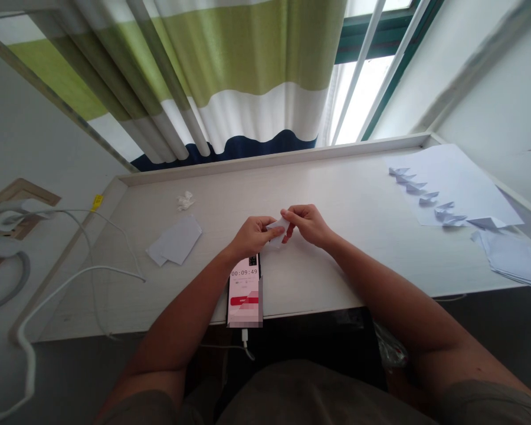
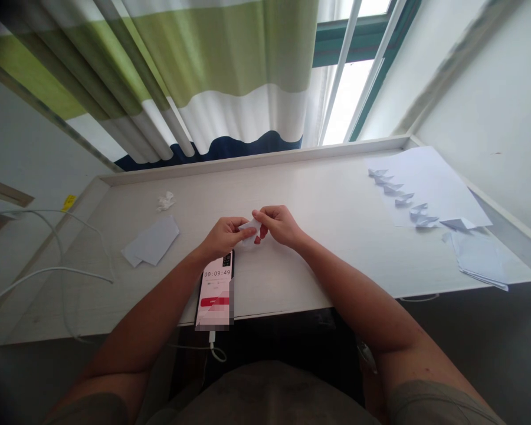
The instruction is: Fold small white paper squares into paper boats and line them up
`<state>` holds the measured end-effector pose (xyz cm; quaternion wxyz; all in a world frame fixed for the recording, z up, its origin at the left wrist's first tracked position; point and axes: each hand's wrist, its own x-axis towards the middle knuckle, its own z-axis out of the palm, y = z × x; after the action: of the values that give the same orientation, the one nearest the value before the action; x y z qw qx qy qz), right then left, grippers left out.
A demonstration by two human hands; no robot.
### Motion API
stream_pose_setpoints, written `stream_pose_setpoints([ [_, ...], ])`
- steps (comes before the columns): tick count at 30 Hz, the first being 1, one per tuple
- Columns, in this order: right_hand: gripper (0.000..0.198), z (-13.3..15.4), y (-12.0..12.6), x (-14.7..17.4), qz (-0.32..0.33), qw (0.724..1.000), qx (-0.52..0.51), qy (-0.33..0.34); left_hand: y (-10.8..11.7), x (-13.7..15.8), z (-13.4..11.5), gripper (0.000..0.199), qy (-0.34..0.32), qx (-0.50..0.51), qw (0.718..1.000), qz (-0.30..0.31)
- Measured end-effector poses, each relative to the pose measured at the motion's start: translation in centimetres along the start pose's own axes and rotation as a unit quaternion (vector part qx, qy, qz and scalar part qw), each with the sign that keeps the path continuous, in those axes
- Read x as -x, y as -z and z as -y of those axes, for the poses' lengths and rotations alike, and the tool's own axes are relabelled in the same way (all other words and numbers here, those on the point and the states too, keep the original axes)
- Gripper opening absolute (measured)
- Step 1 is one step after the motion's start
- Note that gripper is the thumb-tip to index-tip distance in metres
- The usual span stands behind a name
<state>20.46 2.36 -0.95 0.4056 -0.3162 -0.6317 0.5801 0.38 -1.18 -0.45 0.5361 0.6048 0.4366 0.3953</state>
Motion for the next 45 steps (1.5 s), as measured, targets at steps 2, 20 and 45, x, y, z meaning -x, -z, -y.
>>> stream_pose_setpoints([
  [2,0.065,-0.1,0.1,-0.1,0.007,1.0,-0.021,-0.007,0.1,-0.2,0.1,0.043,0.007,0.02,1.0,0.01],
  [20,0.05,-0.8,-0.7,0.0,0.045,0.998,-0.04,-0.001,0.5,-0.8,-0.3,0.052,0.001,0.129,0.986,-0.101],
  [45,0.065,-0.1,0.1,-0.2,-0.037,0.995,-0.081,-0.044,1.6,-0.6,-0.6,0.052,0.03,0.098,0.988,-0.117],
])
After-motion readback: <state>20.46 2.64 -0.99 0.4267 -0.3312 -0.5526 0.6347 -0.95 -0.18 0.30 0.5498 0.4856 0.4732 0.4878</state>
